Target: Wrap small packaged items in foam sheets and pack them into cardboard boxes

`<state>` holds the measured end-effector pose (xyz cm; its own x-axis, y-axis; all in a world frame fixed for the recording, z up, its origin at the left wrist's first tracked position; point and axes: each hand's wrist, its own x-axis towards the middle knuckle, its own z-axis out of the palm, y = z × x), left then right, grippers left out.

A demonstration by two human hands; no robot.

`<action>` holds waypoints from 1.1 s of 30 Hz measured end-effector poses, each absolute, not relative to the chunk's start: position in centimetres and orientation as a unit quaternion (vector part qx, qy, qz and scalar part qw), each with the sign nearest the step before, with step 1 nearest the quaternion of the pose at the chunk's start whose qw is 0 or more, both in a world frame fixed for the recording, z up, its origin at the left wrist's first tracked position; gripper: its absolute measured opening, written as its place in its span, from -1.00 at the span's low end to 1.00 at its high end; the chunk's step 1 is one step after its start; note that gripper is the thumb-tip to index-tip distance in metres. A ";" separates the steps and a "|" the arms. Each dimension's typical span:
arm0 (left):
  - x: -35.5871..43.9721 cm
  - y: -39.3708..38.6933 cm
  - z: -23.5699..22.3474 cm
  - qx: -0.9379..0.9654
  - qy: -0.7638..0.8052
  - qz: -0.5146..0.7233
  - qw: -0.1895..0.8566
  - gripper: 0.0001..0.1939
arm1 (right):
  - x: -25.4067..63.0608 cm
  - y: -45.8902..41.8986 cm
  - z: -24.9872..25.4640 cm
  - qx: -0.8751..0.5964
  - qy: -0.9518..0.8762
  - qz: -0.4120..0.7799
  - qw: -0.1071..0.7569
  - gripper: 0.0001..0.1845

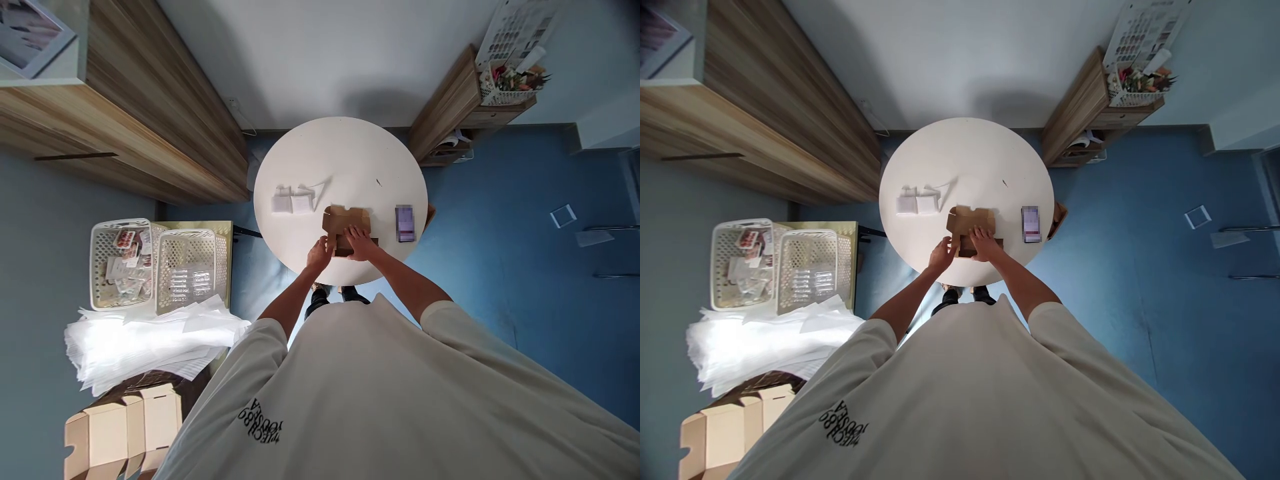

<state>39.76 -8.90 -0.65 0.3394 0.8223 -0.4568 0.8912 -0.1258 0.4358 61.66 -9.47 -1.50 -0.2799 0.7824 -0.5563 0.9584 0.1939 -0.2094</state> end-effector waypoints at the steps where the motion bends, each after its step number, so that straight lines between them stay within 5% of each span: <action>1: 39.8 -8.7 -0.7 0.731 0.588 -0.050 0.343 -0.56 | 61.7 -9.4 -1.5 0.577 0.753 -0.269 0.167 0.28; 12: 41.2 -7.5 -0.3 0.671 0.644 -0.119 0.349 -0.67 | 62.2 -9.2 -2.9 0.580 0.738 -0.309 0.153 0.50; 23: 42.3 -7.0 -0.1 0.683 0.640 -0.193 0.295 -0.67 | 62.4 -9.5 -4.0 0.579 0.746 -0.300 0.137 0.46; 33: 41.0 -8.3 -0.9 0.894 0.399 -0.097 0.179 0.00 | 62.0 -9.7 -3.3 0.580 0.758 -0.268 0.133 0.31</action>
